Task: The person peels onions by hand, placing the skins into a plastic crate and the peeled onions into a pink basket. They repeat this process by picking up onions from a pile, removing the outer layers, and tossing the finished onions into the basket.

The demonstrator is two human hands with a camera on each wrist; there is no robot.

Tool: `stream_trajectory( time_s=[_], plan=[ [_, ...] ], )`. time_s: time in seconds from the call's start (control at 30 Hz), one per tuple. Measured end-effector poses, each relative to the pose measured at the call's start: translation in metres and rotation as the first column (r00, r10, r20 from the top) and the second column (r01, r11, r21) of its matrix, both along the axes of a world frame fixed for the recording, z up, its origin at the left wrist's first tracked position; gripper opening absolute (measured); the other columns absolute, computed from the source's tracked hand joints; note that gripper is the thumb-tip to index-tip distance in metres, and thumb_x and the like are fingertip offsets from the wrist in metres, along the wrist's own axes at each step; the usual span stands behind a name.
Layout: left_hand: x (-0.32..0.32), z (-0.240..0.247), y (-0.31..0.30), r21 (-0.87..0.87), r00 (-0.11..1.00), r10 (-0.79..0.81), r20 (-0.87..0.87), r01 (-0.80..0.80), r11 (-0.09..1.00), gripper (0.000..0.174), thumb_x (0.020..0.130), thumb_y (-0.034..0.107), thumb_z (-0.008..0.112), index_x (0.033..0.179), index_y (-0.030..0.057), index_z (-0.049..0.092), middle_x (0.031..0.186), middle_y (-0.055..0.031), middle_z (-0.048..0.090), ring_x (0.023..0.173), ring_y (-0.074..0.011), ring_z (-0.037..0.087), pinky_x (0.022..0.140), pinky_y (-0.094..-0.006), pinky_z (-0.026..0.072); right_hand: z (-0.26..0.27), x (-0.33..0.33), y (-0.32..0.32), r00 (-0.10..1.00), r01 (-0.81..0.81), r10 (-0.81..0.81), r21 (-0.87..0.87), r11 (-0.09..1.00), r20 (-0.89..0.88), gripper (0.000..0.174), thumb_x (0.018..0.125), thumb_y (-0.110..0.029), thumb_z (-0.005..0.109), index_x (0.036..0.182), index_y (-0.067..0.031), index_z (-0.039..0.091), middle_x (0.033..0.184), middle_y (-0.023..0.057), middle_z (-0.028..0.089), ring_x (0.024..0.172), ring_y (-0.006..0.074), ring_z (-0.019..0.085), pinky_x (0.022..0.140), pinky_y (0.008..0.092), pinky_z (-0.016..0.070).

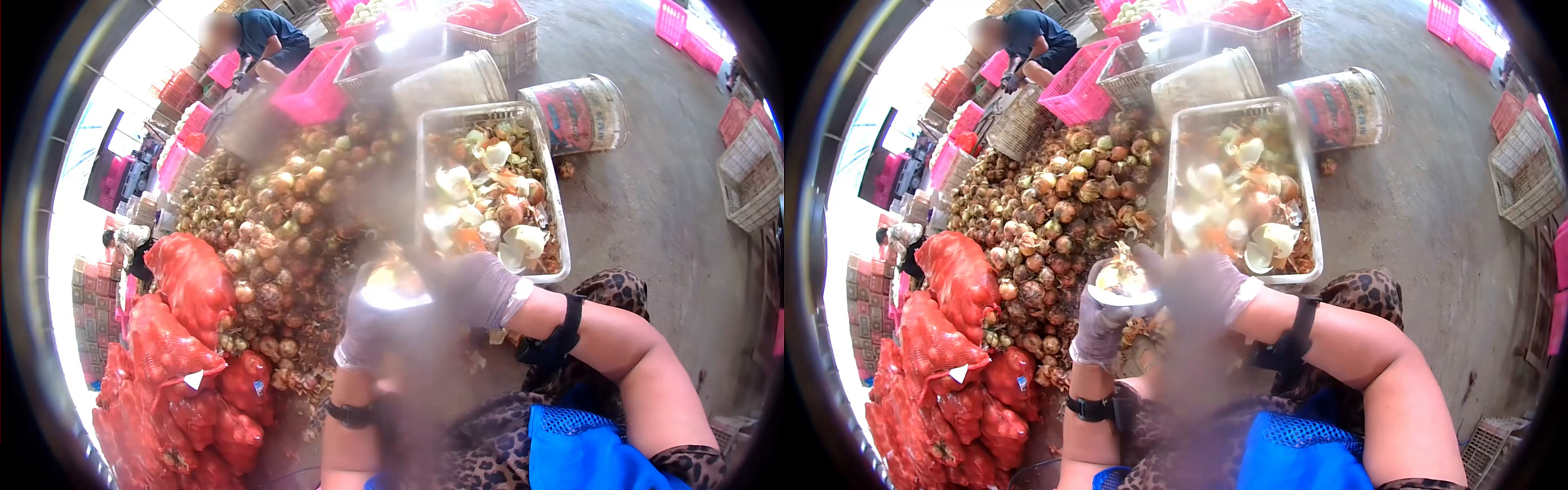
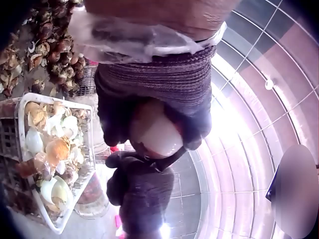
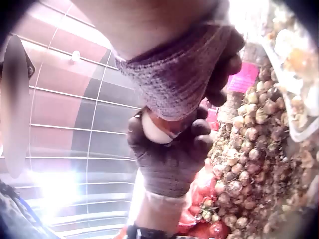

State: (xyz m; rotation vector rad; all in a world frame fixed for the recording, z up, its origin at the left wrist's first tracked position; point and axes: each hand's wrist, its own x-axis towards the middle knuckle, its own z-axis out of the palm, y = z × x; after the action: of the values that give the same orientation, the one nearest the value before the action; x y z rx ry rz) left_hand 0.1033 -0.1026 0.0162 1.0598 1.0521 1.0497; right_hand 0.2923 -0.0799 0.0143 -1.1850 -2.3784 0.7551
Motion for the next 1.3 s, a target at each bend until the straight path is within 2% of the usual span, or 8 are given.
stream_trajectory(
  time_s=[0.3, 0.43, 0.6, 0.77, 0.87, 1.03, 1.17, 1.3],
  plan=[
    [-0.012, 0.002, -0.011, -0.143, 0.968, 0.023, 0.25, 0.014, 0.99, 0.088, 0.056, 0.023, 0.089, 0.129, 0.0018, 0.043, 0.108, -0.0105, 0.061, 0.095, -0.023, 0.063, 0.081, -0.0352, 0.0562, 0.001, 0.01, 0.008, 0.993, -0.04, 0.044, -0.038, 0.998, 0.106, 0.078, 0.074, -0.033, 0.069, 0.135, 0.0014, 0.035, 0.078, 0.0167, 0.066, 0.068, 0.0367, 0.066, 0.058, 0.0438, 0.0519],
    [-0.014, -0.002, -0.007, -0.041, 0.996, -0.078, -0.032, 0.077, 0.996, 0.094, 0.053, 0.027, 0.092, 0.129, 0.0022, 0.043, 0.114, -0.0079, 0.06, 0.104, -0.0187, 0.06, 0.09, -0.0317, 0.0514, -0.006, 0.001, 0.006, 0.991, -0.11, 0.108, 0.017, 0.994, 0.078, 0.071, 0.076, -0.029, 0.067, 0.133, 0.0011, 0.036, 0.076, 0.0158, 0.065, 0.068, 0.0364, 0.066, 0.058, 0.0436, 0.0514],
    [-0.012, -0.005, -0.008, -0.001, 0.992, -0.11, -0.066, 0.11, 0.994, 0.095, 0.052, 0.031, 0.094, 0.129, 0.0035, 0.044, 0.113, -0.0064, 0.059, 0.106, -0.0167, 0.058, 0.092, -0.0307, 0.0504, -0.025, 0.005, 0.011, 0.997, -0.051, 0.05, 0.015, 0.999, 0.061, 0.068, 0.077, -0.024, 0.064, 0.134, -0.0007, 0.034, 0.073, 0.0145, 0.064, 0.066, 0.0348, 0.066, 0.057, 0.0438, 0.051],
    [-0.018, 0.001, -0.013, 0.024, 0.979, -0.02, 0.201, 0.015, 1.0, 0.089, 0.057, 0.024, 0.091, 0.13, 0.0054, 0.044, 0.117, -0.0073, 0.056, 0.108, -0.0192, 0.058, 0.092, -0.0322, 0.052, -0.079, 0.046, 0.065, 0.91, 0.32, -0.275, -0.103, 0.942, 0.312, 0.05, 0.083, -0.016, 0.058, 0.129, 0.0003, 0.049, 0.091, 0.023, 0.065, 0.079, 0.0315, 0.066, 0.069, 0.0369, 0.0529],
    [-0.02, -0.015, 0.003, 0.321, 0.981, 0.156, -0.111, -0.113, 0.94, 0.083, 0.061, 0.019, 0.087, 0.131, 0.0064, 0.043, 0.119, -0.0079, 0.055, 0.108, -0.0215, 0.058, 0.092, -0.034, 0.0534, -0.032, 0.022, 0.032, 0.929, 0.338, -0.368, -0.294, 0.894, -0.051, 0.052, 0.085, -0.022, 0.061, 0.13, 0.0003, 0.05, 0.092, 0.0224, 0.066, 0.077, 0.0273, 0.066, 0.069, 0.033, 0.0523],
    [-0.009, 0.015, 0.008, 0.093, 0.86, 0.167, 0.482, -0.24, 0.966, 0.081, 0.064, 0.013, 0.082, 0.134, 0.0095, 0.042, 0.119, -0.0083, 0.054, 0.107, -0.0231, 0.058, 0.092, -0.0335, 0.0542, 0.005, -0.014, -0.013, 0.838, -0.046, -0.08, -0.216, 0.975, -0.54, 0.059, 0.086, -0.03, 0.06, 0.136, -0.0044, 0.043, 0.075, 0.0165, 0.063, 0.067, 0.0263, 0.065, 0.062, 0.0359, 0.0502],
    [-0.007, 0.008, 0.008, 0.41, 0.927, 0.357, -0.118, -0.282, 0.868, 0.073, 0.067, 0.007, 0.077, 0.131, 0.0092, 0.044, 0.114, -0.0072, 0.055, 0.1, -0.0193, 0.06, 0.09, -0.0295, 0.0554, 0.025, -0.015, -0.017, 0.94, -0.009, -0.024, -0.095, 0.995, -0.341, 0.064, 0.085, -0.025, 0.059, 0.141, -0.0078, 0.033, 0.068, 0.0134, 0.062, 0.062, 0.0295, 0.064, 0.057, 0.0408, 0.0495],
    [-0.006, 0.004, 0.007, 0.624, 0.503, 0.526, -0.686, 0.034, 0.781, 0.066, 0.069, -0.002, 0.073, 0.128, 0.0096, 0.046, 0.111, -0.0062, 0.055, 0.094, -0.0149, 0.06, 0.085, -0.025, 0.0566, 0.048, -0.012, -0.015, 0.986, -0.004, -0.039, -0.257, 0.966, -0.161, 0.062, 0.087, -0.014, 0.065, 0.14, -0.0065, 0.035, 0.108, 0.0123, 0.062, 0.088, 0.0195, 0.064, 0.073, 0.0298, 0.0532]
  ],
)
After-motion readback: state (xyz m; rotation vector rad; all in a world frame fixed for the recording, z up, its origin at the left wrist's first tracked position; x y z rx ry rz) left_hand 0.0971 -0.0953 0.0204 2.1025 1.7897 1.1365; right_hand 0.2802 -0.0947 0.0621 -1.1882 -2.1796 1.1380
